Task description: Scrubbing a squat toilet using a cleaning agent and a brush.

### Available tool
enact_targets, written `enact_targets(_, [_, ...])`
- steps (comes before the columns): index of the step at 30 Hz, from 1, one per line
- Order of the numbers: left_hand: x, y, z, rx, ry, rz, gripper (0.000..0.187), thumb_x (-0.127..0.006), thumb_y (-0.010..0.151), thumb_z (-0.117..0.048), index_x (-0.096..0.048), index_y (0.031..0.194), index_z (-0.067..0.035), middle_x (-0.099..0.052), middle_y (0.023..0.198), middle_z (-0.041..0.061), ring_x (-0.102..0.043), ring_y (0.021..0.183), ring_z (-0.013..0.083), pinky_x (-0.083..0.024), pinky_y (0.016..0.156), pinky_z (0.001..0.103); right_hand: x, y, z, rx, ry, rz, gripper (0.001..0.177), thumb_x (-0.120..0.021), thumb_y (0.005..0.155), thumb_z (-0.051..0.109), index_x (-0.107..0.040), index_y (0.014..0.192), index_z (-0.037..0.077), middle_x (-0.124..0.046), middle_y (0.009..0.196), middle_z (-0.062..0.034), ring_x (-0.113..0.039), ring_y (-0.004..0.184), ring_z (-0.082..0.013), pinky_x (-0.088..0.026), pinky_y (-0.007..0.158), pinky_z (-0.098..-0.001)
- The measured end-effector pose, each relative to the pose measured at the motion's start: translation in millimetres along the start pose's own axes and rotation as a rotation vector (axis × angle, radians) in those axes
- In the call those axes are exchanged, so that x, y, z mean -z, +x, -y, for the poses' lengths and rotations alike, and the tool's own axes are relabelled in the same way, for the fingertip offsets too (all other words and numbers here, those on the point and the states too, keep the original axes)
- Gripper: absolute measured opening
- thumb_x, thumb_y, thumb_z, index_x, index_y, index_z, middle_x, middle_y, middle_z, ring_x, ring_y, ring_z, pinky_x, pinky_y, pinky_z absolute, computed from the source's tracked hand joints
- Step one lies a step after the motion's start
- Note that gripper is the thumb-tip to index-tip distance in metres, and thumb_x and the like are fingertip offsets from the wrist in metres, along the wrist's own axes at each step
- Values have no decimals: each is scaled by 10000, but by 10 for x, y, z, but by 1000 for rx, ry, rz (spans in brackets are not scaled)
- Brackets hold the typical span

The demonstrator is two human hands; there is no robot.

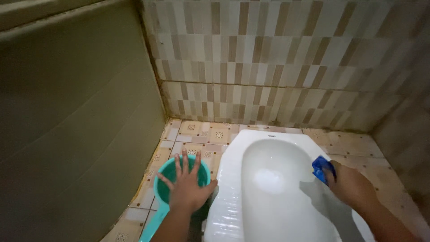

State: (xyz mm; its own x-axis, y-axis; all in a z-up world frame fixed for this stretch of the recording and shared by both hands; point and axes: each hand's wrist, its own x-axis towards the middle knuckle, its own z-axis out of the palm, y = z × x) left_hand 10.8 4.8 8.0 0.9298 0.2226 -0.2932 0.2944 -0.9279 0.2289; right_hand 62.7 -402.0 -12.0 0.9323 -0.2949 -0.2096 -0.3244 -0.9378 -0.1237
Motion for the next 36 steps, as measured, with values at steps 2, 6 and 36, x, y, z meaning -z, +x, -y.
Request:
enact_targets(2, [-34,34,29,-18,0,-22,1152,-654,756,-773,16,1624,-421,234,1713,11,210,1582,276,210,1075,802,-11,-67,49,34,-37,112,355,-547,1043,429,-705,1238,177,-791,955,-126,-757,817,-245,-625,771,-420])
enact_targets(6, [-74,146,41,-28,-19,-47,1129,-644,756,-774,-2,1620,-435,230,1718,-16,197,1586,259,211,1089,799,81,-144,211,214,-176,149,617,-664,888,620,-582,1348,217,-752,964,-97,-722,804,-205,-607,758,-385])
enact_targets(36, [-92,196,34,-58,-41,-111,1055,-643,791,-707,-67,1623,-411,182,1717,14,166,1581,293,211,1055,831,195,191,895,386,-34,-238,325,-636,980,197,-665,1296,125,-731,879,-144,-671,676,-255,-569,616,-430])
